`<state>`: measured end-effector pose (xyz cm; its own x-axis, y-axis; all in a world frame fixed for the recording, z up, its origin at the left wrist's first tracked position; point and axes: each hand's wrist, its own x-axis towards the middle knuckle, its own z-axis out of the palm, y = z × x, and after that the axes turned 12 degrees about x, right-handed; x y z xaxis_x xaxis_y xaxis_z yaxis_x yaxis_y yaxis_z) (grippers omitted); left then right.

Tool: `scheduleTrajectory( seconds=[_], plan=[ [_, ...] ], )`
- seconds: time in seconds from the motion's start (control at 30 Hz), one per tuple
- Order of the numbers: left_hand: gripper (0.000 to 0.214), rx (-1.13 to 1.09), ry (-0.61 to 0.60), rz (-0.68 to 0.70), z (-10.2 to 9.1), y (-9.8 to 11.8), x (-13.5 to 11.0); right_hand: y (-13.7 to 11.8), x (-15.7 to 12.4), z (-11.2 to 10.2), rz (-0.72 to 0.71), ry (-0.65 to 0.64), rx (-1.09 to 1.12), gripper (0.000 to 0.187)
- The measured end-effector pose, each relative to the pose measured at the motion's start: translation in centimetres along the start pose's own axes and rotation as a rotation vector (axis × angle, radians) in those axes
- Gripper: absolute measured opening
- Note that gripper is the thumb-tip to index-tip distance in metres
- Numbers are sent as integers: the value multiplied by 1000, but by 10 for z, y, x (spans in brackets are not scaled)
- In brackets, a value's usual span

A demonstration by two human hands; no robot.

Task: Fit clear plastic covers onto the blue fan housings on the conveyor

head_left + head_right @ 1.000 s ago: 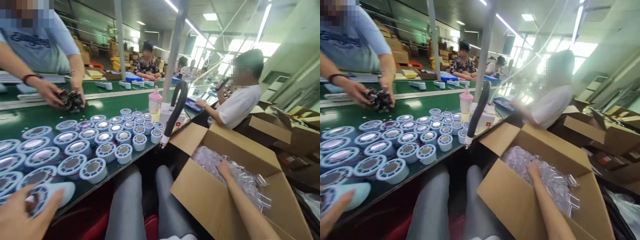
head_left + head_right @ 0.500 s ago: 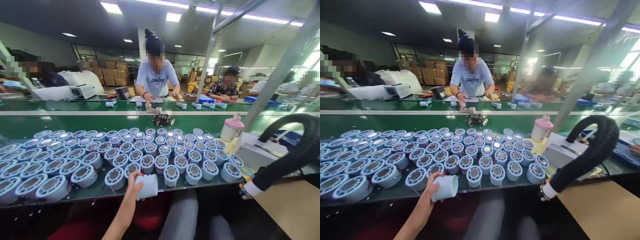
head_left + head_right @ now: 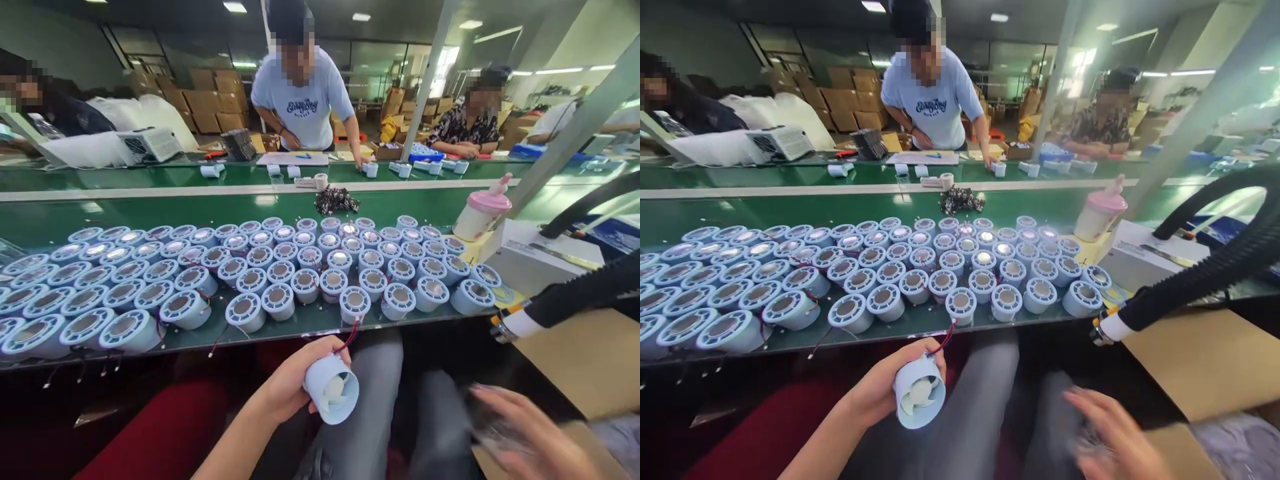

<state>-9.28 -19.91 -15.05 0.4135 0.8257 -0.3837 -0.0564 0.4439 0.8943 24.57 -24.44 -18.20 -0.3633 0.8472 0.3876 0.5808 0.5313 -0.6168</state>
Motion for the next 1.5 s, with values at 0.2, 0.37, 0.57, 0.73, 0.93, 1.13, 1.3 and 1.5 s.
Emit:
scheduleTrajectory(
  seconds=[0.2, 0.37, 0.57, 0.73, 0.93, 1.13, 1.3, 1.5],
  plan=[
    [30, 670, -247, 100, 27, 16, 6, -76, 52, 47, -279, -28, -331, 47],
    [17, 973, -38, 307, 39, 17, 2, -69, 66, 44, -43, -215, -135, 26],
    [68, 804, 25, 363, 42, -15, 16, -61, 57, 34, 312, -229, 462, 18],
    [73, 767, -92, 390, 42, -21, 22, -52, 60, 31, 554, -69, 814, 26],
    [63, 320, -189, 220, 48, -14, 14, -46, 56, 25, 400, -128, 906, 21],
    [62, 220, -282, 170, 47, -9, 6, -49, 40, 27, 147, -148, 508, 35],
    [78, 445, -239, 242, 44, -1, 1, -52, 38, 21, 312, -199, 666, 40],
    [79, 538, -242, 307, 45, 2, -5, -61, 41, 11, 521, -268, 869, 43]
  ],
)
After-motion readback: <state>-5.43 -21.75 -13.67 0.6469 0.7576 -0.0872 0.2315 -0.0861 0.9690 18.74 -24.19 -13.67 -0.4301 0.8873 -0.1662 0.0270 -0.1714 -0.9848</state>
